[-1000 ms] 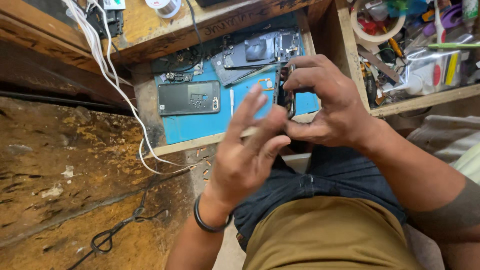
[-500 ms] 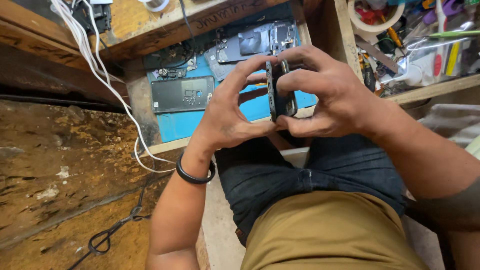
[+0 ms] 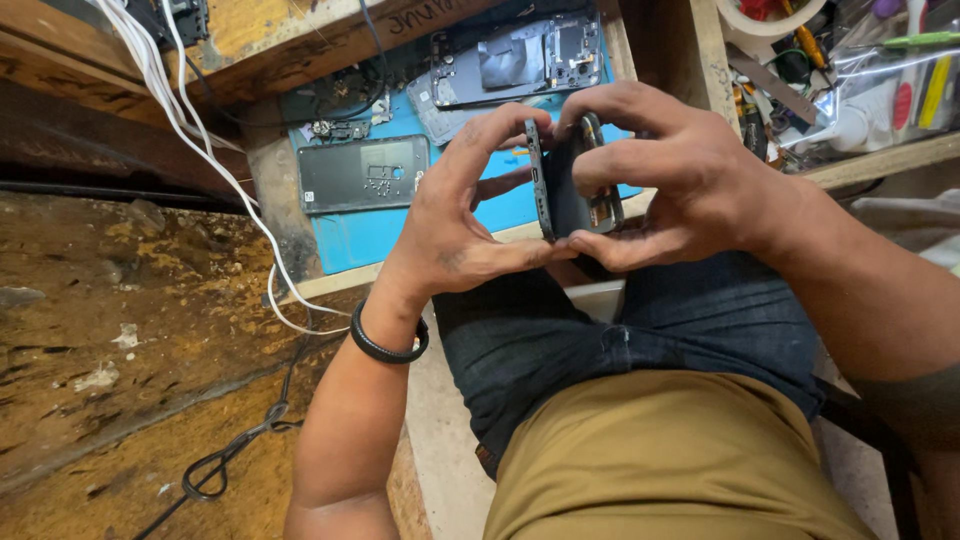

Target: The person disassembles a smartphone by prying open the back cover and removing internal components. They use a metal tool to carefully separate the casing and then use tweezers to manipulate small parts inside the device.

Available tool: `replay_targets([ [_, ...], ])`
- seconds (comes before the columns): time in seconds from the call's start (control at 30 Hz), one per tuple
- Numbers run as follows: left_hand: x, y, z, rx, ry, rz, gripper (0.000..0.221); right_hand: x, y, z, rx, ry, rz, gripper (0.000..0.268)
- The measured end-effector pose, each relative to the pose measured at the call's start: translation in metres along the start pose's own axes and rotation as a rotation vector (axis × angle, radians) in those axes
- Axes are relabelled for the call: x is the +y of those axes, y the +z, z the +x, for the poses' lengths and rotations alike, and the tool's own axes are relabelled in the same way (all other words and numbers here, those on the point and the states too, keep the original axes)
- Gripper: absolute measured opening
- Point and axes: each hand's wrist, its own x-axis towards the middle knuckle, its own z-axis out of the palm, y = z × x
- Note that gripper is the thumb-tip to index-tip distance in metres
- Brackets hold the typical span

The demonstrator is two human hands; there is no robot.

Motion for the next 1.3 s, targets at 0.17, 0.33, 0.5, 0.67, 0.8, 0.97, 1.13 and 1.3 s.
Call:
replay_targets([
  [0.17, 0.004, 0.000, 0.000, 0.006, -0.017, 0.027, 0.085, -0.003, 0.001, -0.005, 0.044, 0.017, 0.052, 0.038],
  [0.33, 0.003, 0.000, -0.001, 0.006, -0.008, -0.010, 0.085, -0.003, 0.003, -0.006, 0.082, -0.011, 0.081, 0.039],
  [0.5, -0.009, -0.001, -0.006, 0.017, 0.003, -0.079, 0.084, 0.001, 0.003, -0.015, 0.098, -0.034, 0.070, 0.036],
  [0.67, -0.030, -0.012, -0.015, 0.134, 0.052, -0.330, 0.090, 0.015, -0.006, -0.032, 0.140, 0.141, 0.114, 0.039],
  [0.8, -0.036, -0.007, -0.025, 0.155, 0.057, -0.368, 0.096, 0.013, -0.002, -0.035, 0.189, 0.152, 0.144, 0.043],
  [0.97, -0.038, -0.005, -0.020, 0.214, 0.066, -0.491, 0.098, 0.014, -0.002, -0.033, 0.257, 0.219, 0.477, 0.042],
  [1.13, -0.034, 0.007, -0.007, 0.374, 0.100, -0.729, 0.082, 0.010, 0.001, -0.022, 0.387, 0.277, 0.572, 0.046],
  [1.3, -0.028, 0.032, 0.011, 0.464, -0.156, -1.025, 0.061, 0.011, 0.006, -0.003, 0.376, 0.497, 0.338, 0.042],
])
